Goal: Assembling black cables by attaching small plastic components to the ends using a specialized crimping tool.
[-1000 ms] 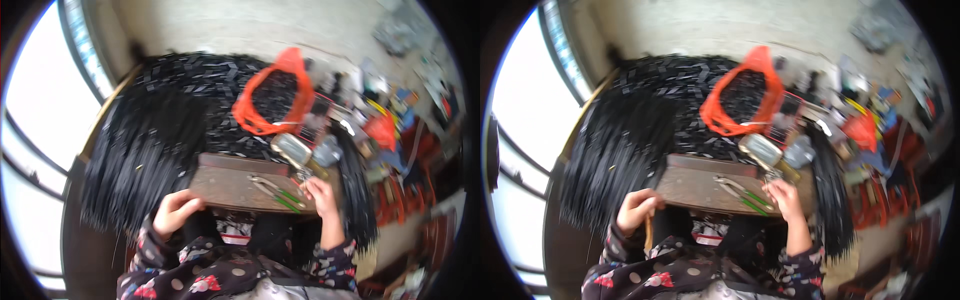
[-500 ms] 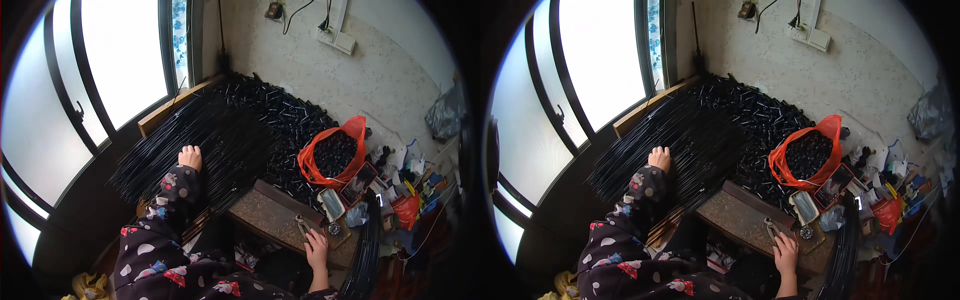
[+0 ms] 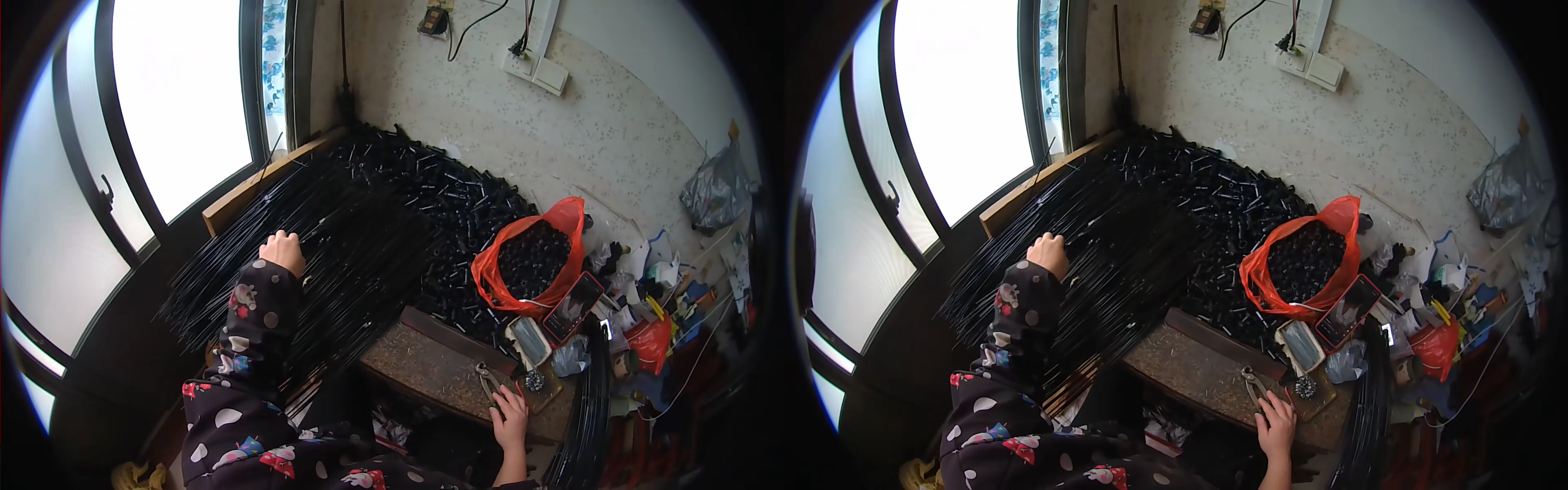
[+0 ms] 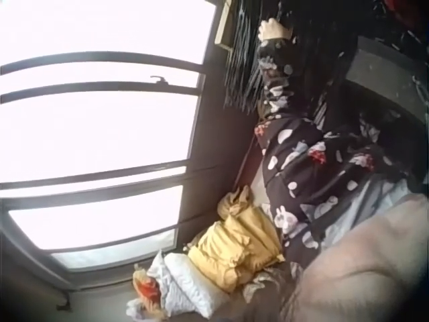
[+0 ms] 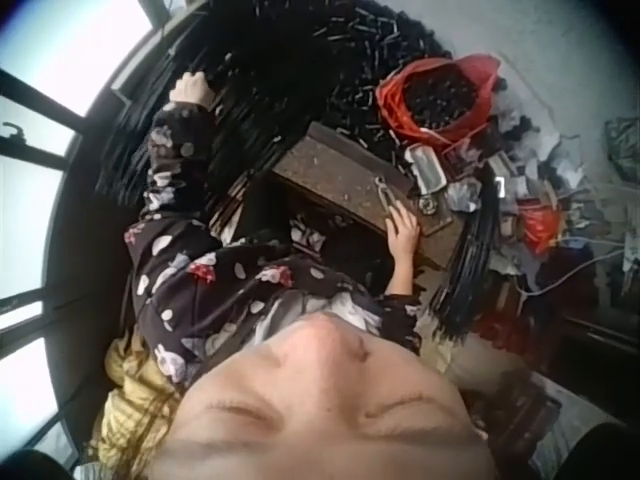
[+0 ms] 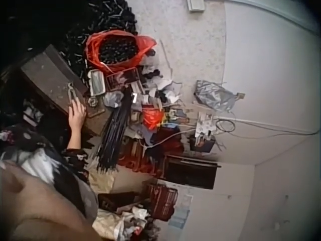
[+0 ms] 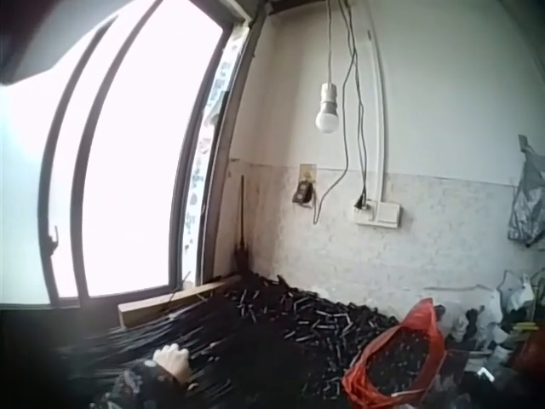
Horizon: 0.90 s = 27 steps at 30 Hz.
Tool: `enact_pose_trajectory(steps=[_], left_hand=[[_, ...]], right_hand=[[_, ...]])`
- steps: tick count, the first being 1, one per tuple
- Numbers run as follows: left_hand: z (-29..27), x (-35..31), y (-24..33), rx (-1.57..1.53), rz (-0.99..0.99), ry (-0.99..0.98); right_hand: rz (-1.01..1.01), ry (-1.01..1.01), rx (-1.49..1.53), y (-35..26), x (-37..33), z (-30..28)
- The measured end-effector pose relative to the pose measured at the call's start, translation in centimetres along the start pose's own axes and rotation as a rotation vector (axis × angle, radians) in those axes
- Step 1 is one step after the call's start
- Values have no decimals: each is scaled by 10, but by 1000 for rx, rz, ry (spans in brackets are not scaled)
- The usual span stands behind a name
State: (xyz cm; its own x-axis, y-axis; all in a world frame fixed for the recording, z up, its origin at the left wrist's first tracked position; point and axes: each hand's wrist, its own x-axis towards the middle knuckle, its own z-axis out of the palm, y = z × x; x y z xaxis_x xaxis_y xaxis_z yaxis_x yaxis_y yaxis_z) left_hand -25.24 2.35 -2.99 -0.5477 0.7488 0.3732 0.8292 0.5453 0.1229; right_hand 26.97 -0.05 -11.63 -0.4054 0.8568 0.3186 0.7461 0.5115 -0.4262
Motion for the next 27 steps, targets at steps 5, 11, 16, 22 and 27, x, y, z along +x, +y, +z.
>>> enact_pose_trajectory(steps=[5,11,16,22,27], left_hand=[[47,-6,-14,64,101,-123],[15,9,3,100,51,136],[25,-2,-38,114,59,-265],[-67,-18,-12,67,-121,-3],[-120,4,-8,-187,-28,-5]], right_hand=[[-10,7,7,-6,1,-1],[18,18,-20,2,-5,-4],[-15,16,45,-3,4,-8],[13,34,35,5,-4,-8],[8,35,30,7,-7,-5]])
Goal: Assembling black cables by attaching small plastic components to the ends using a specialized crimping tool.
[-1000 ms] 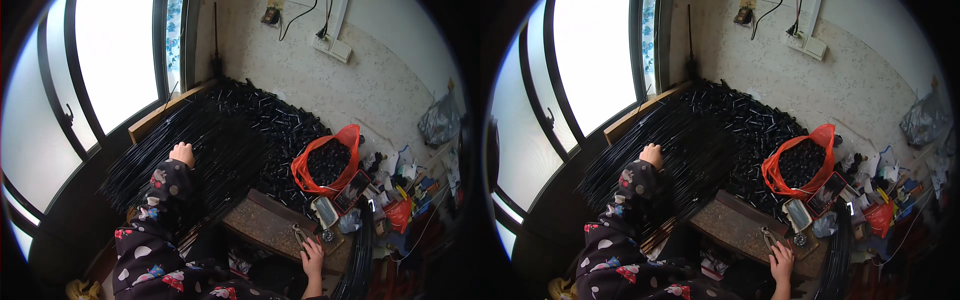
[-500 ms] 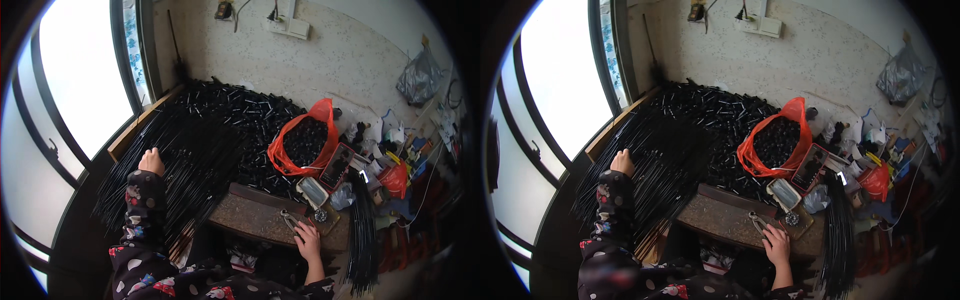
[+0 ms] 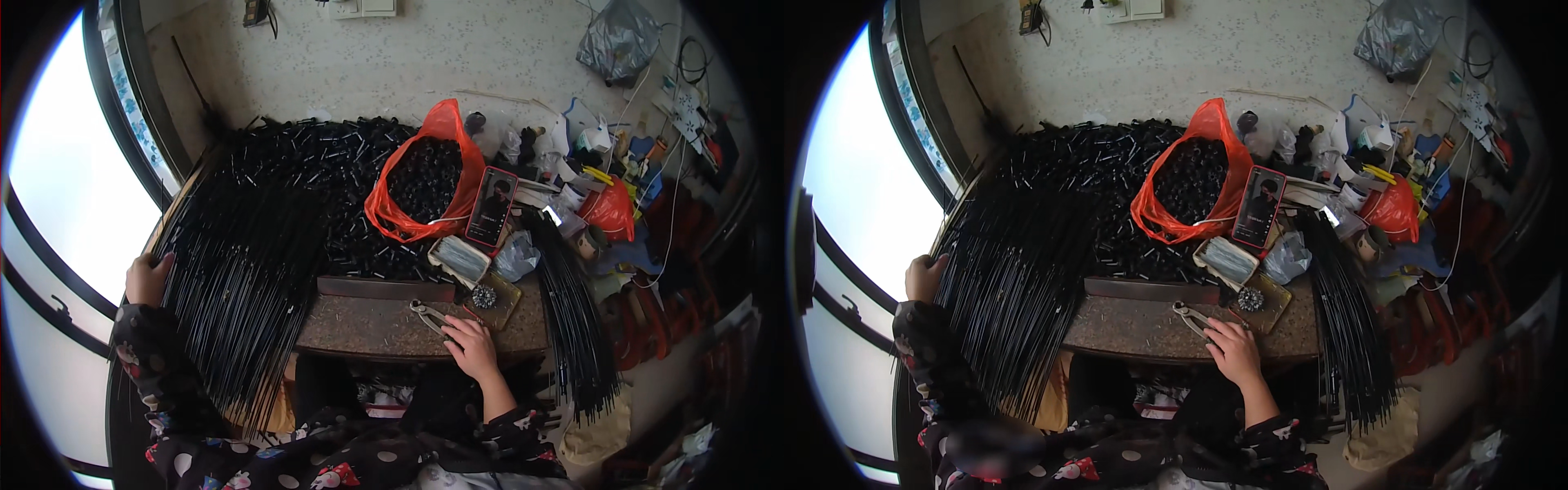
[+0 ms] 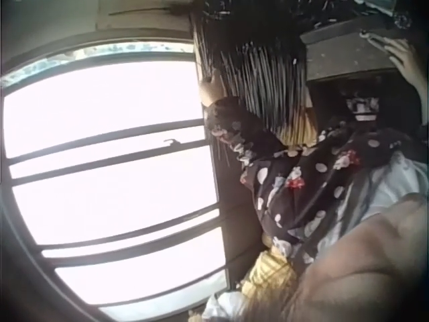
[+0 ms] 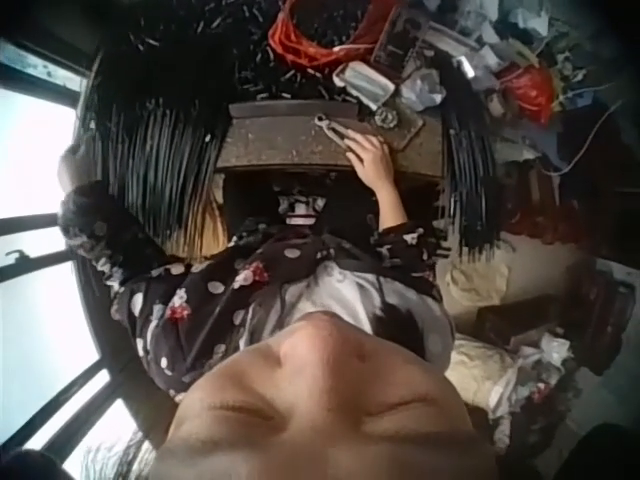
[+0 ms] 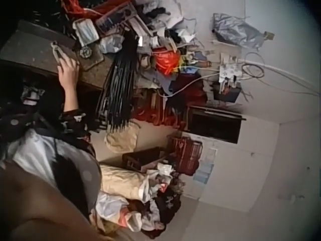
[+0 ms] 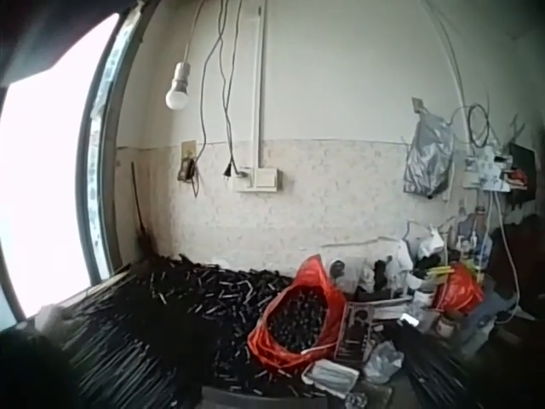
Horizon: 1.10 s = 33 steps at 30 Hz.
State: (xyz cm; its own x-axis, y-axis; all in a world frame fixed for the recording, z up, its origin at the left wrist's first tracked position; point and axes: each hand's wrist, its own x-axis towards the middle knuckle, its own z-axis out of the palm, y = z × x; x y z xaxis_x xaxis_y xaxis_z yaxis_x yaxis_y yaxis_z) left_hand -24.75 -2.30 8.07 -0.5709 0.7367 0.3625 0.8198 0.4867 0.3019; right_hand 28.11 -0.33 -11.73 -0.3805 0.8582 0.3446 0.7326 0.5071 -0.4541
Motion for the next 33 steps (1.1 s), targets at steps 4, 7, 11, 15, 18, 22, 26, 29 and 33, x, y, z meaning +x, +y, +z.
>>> enact_pose_trajectory(steps=[4,7,11,15,18,22,26,29,33], left_hand=[[-5,15,37,-886,60,-258],[-3,1,125,-1204,140,-276],[0,-14,187,-1626,142,-283],[68,-34,230,-1699,174,-175],[108,-64,226,-1761,223,-186],[134,-110,218,-1706,110,-548],[100,-134,224,-2102,130,-683],[78,-129,217,-2128,233,-708],[78,-113,206,-1975,34,-796]], right_hand=[[19,0,42,-6,4,1],[56,-22,58,-1,5,-1],[47,-31,84,-11,10,2],[76,-13,7,2,-6,-8],[69,14,-21,-3,-13,-11],[-85,176,13,-59,1,-30],[-200,230,523,-129,36,-11],[-34,-86,872,-154,44,18],[319,-391,1408,-136,25,25]])
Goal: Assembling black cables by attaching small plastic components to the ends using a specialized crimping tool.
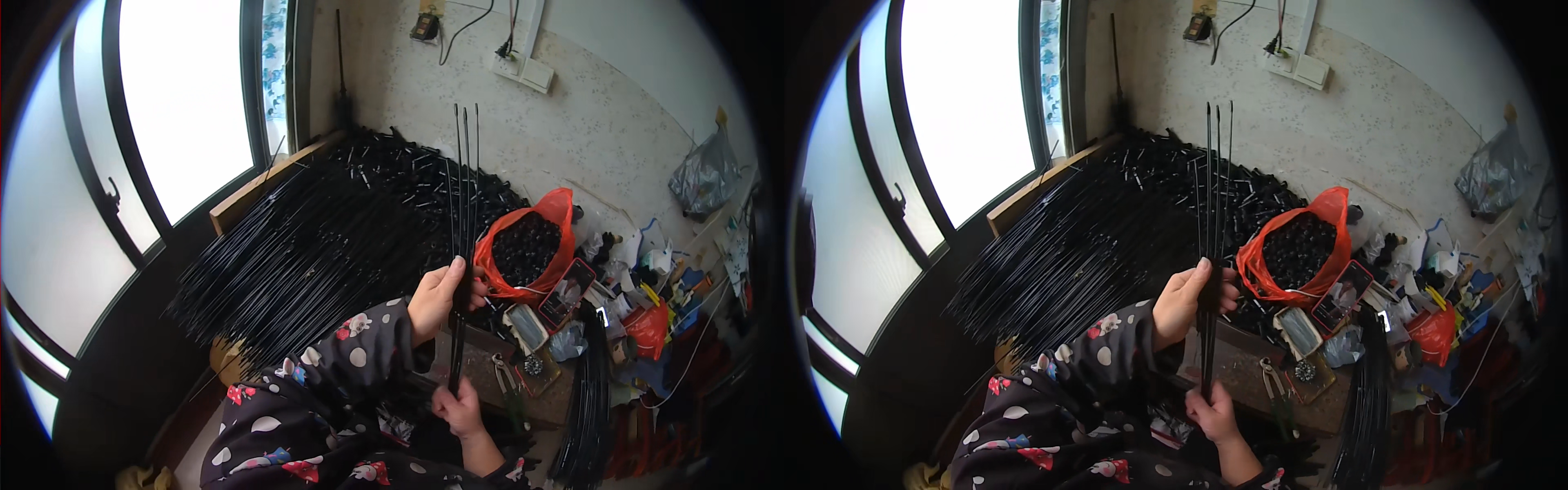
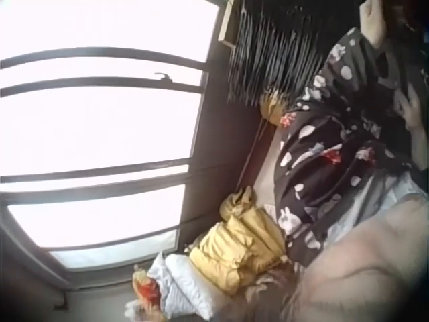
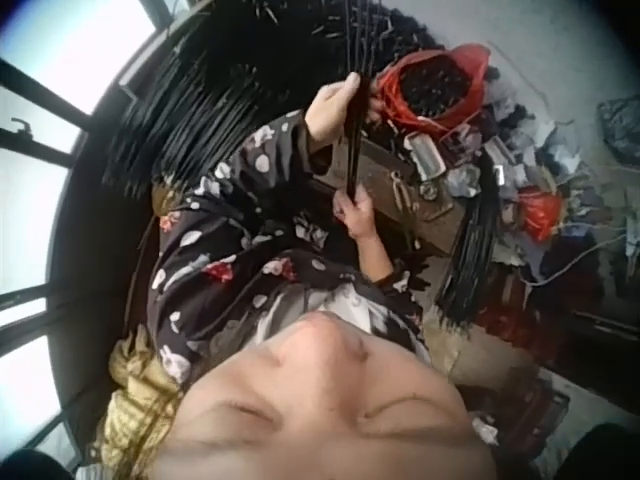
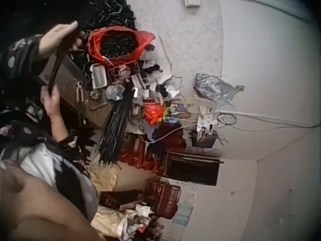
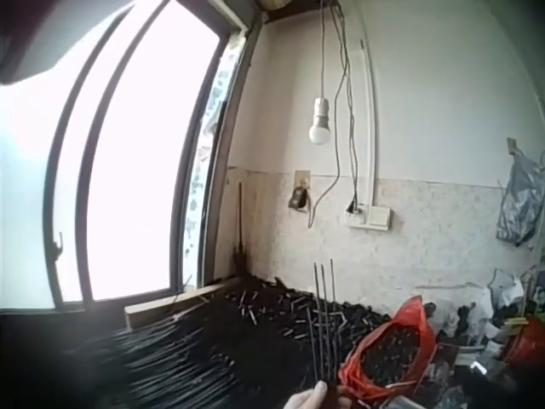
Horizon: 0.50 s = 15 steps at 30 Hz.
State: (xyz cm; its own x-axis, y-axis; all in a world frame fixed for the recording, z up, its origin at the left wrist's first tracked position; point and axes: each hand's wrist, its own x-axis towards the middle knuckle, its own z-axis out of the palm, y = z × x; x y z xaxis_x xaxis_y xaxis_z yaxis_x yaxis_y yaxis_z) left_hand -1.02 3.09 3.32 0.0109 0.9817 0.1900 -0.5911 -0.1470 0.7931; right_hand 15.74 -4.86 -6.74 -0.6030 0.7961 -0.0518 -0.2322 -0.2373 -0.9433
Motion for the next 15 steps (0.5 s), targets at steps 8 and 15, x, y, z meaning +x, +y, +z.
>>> enact_pose_trajectory(steps=[8,15], left_hand=[[-185,-12,52,1431,-70,490],[-275,-8,21,2346,187,669]], right_hand=[[-294,267,-132,-35,7,-6],[-418,218,-92,-63,15,3]])
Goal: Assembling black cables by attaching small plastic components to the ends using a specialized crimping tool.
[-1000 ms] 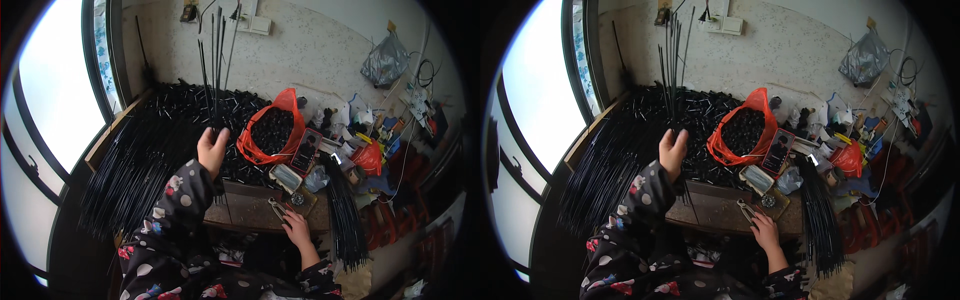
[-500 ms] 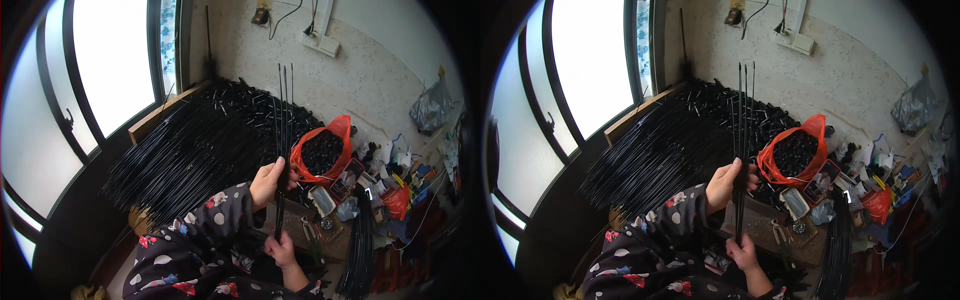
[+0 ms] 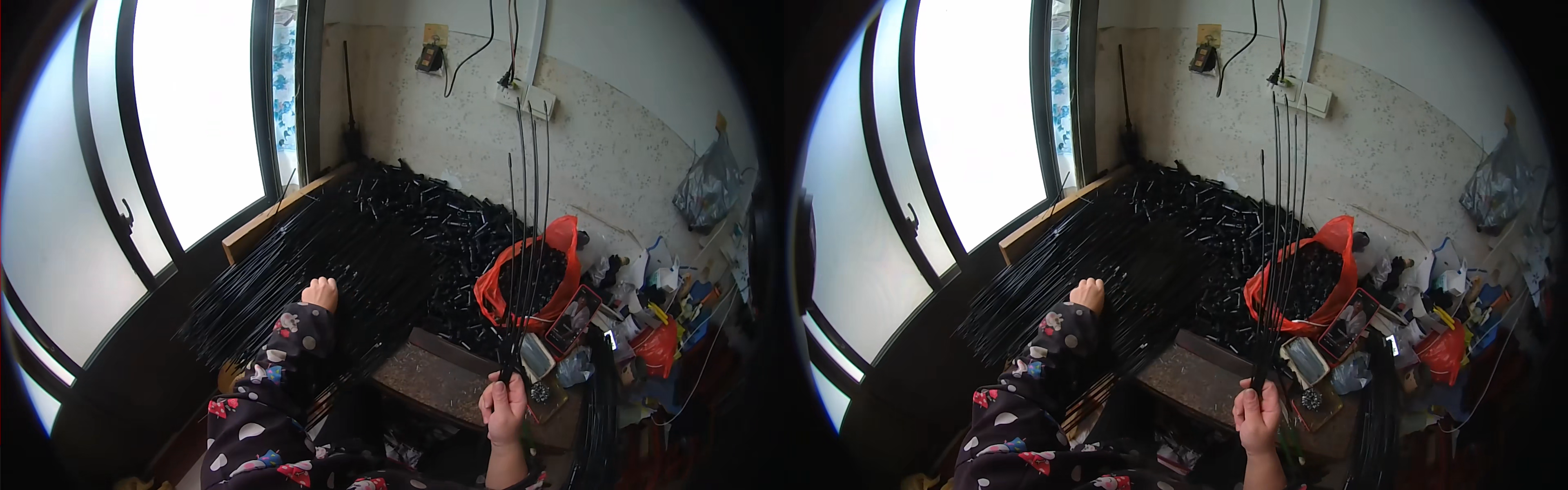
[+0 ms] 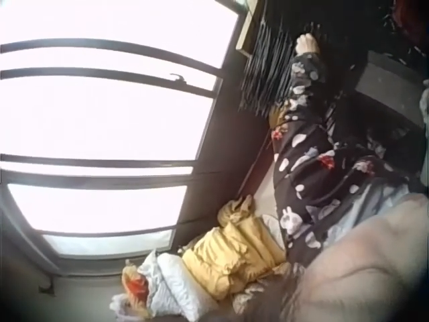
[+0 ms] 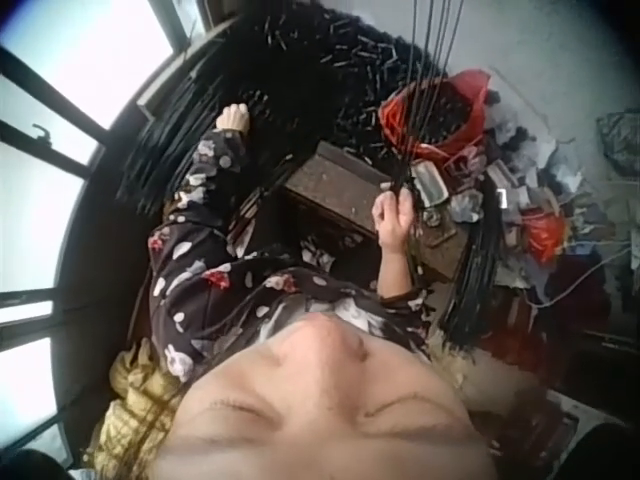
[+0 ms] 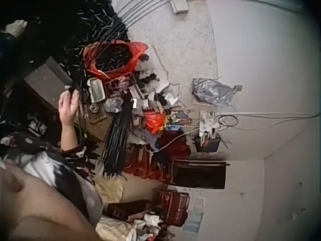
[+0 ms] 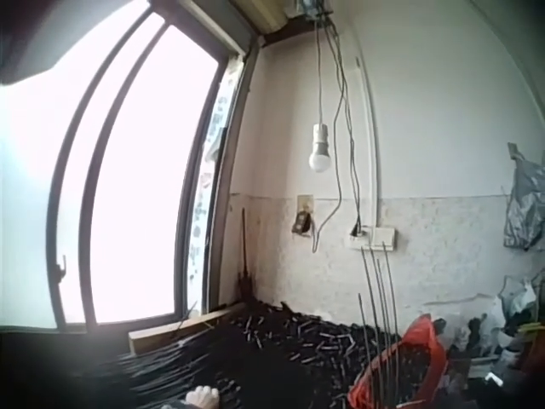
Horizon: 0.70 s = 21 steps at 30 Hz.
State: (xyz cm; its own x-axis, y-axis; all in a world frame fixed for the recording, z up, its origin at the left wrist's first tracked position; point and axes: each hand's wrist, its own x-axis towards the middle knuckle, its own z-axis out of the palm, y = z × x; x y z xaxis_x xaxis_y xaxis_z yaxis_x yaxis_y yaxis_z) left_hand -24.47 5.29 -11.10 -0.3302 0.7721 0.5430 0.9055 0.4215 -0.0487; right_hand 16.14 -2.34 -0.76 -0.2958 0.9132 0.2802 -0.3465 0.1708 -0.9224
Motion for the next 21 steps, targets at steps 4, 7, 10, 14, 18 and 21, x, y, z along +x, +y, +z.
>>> enact_pose_trajectory(steps=[4,7,10,14,18,21], left_hand=[[-13,17,-9,-58,-119,-226],[-50,36,-2,-180,-210,-170],[-101,37,-2,-407,-301,2],[-119,33,11,-1345,-322,-201],[-181,4,108,-1984,-345,-542],[-197,-47,183,-2327,-322,-525]], right_hand=[[-17,31,-5,-7,-10,-6],[-1,89,-112,0,-20,-16],[91,86,-131,16,-30,-27],[138,45,-101,15,-24,-25],[83,46,-71,5,-5,-16],[-10,86,-176,-4,5,-11]])
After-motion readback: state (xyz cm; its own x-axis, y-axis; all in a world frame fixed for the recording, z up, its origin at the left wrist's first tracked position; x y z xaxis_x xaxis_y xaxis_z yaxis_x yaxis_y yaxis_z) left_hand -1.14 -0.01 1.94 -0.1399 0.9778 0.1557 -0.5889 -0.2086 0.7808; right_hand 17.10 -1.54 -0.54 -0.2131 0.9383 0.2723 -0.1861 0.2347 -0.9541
